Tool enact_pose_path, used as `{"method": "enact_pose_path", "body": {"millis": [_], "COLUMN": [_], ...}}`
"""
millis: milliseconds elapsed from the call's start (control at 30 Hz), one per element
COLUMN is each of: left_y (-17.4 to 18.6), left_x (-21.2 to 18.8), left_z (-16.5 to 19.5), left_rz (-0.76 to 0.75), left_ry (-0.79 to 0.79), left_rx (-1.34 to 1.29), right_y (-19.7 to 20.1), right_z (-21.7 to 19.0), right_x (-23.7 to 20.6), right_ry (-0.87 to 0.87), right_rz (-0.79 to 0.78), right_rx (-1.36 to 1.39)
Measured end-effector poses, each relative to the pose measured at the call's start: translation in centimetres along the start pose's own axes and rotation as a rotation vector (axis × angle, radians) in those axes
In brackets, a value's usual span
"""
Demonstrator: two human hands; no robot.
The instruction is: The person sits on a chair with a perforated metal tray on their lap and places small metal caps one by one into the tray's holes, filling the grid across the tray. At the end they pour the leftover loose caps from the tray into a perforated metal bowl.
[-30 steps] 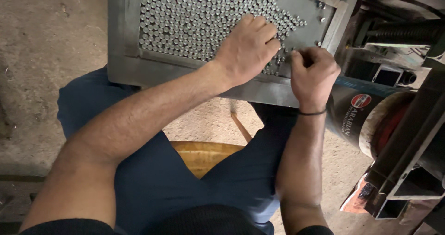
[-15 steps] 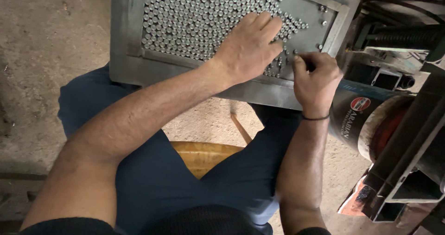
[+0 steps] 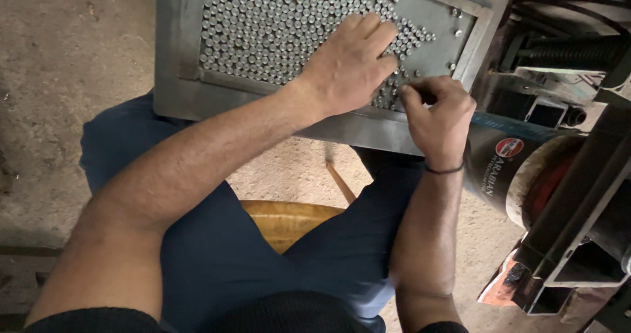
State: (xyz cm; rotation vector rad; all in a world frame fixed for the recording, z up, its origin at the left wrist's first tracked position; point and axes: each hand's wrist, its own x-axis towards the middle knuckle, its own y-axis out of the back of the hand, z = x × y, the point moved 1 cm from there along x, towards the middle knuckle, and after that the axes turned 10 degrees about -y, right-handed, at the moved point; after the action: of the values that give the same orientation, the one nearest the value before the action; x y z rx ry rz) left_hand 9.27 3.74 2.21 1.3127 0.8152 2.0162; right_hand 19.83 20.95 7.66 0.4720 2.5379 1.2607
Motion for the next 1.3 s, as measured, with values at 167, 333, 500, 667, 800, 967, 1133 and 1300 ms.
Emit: {"method": "enact_pose_path", "body": {"millis": [167, 333, 500, 667, 800, 967, 1133, 1300], "left_y": [0.1, 0.0, 0.5, 1.3, 1.6, 1.9, 2.4, 2.8], "left_x": [-0.3, -0.2, 0.1, 0.0, -0.1, -0.3, -0.6, -0.9], "left_z": [-0.2, -0.2, -0.7, -1.4, -1.9, -2.5, -3.2, -3.5], "left_rz": [0.001, -0.018, 0.021, 0.045, 0.055, 0.025, 0.075, 0.103], "left_ry": [-0.011, -0.015, -0.006, 0.005, 0.005, 0.034, 0.018, 0.016], "left_rx": [-0.016, -0.023, 0.006, 0.037, 0.056, 0.041, 0.101, 0.14], "right_y": [-0.2, -0.1, -0.9, -2.0, -2.1, -0.2, 1.1, -0.4], "right_z": [0.2, 0.6, 0.0, 0.2, 1.5, 4.3, 5.8, 4.2], "right_x": [-0.1, 0.3, 0.6, 0.7, 1.1, 2.1, 2.0, 2.0], "right_ry": [0.078, 0.016, 0.172, 0.137, 0.039, -0.2, -0.055, 0.061], "right_rz": [0.0, 0.066, 0.127, 0.152, 0.213, 0.263, 0.417, 0.31], "right_rx": [-0.111, -0.055, -0.03, -0.047, -0.075, -0.065, -0.039, -0.09]}}
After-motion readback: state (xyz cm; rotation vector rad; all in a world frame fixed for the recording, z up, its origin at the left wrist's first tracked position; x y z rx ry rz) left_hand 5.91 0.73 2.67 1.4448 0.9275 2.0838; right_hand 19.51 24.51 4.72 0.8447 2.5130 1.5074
